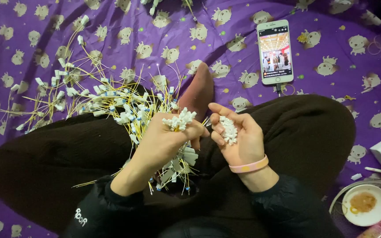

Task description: Assembling small white decorative flower heads onto thin yellow plastic stems.

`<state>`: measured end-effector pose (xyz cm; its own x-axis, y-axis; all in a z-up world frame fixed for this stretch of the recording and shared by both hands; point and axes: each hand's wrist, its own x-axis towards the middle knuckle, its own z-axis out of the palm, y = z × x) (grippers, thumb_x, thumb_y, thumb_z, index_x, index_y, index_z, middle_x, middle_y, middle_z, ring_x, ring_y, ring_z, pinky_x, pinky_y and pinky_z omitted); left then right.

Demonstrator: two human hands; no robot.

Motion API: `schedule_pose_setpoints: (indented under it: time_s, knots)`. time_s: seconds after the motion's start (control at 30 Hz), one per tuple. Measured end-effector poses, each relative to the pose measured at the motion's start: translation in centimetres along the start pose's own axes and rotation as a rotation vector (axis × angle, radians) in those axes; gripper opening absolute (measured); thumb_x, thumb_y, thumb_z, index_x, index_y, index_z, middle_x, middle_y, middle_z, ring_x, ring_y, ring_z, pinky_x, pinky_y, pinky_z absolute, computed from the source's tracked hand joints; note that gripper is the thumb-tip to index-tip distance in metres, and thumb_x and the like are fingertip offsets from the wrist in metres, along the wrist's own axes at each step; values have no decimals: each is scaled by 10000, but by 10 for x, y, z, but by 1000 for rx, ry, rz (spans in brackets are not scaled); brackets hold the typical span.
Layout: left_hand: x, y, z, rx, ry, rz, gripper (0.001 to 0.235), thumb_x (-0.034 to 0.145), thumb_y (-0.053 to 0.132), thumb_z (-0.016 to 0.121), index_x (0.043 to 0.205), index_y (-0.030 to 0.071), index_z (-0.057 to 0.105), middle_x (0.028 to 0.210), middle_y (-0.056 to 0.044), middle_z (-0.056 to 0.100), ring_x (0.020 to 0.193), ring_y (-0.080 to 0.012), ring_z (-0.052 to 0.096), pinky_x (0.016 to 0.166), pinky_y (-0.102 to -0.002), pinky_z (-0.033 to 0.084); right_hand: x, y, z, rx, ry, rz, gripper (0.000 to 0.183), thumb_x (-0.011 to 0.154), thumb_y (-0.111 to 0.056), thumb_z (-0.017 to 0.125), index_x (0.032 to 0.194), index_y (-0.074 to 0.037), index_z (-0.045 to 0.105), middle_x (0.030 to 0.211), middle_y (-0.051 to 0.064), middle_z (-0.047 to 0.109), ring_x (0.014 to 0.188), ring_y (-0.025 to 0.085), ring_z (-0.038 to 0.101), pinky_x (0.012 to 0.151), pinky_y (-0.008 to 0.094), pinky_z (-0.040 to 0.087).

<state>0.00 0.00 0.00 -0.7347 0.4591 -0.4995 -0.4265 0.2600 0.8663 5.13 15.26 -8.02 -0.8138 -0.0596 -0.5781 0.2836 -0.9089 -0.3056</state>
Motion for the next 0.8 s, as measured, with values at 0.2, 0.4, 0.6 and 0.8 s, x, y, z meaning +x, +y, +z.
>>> schedule_pose_setpoints:
  time_s: [0.2,0.4,0.6,0.8]
  knots:
    - [0,-2,-3,-14,-7,12,270,848,95,620,607,-22,656,418,-52,445,381,-79,261,399,-228,246,0,4,1,-157,-26,-58,349,830,5,466,1157,124,497,791,133,542,572,75,379,403,154,286]
    - [2,-16,-5,-123,2,-5,152,758,84,651,719,-56,694,439,-89,531,346,-65,316,372,-214,245,-1,7,-4,-169,-67,-28,233,863,-64,561,1065,49,536,769,160,575,570,114,457,394,164,345]
    - [3,-20,-3,-201,-32,-3,158,727,87,664,768,-61,698,448,-96,568,337,-83,330,382,-212,258,1,13,-13,-134,-90,-25,231,910,-164,569,972,58,580,595,132,512,485,154,477,361,152,345]
    - [-1,-11,5,-142,-16,26,134,733,67,645,662,-41,680,429,-98,555,379,-91,300,388,-221,227,-1,13,-9,-150,-58,-16,229,902,-158,577,932,69,593,581,72,467,458,70,436,341,97,286]
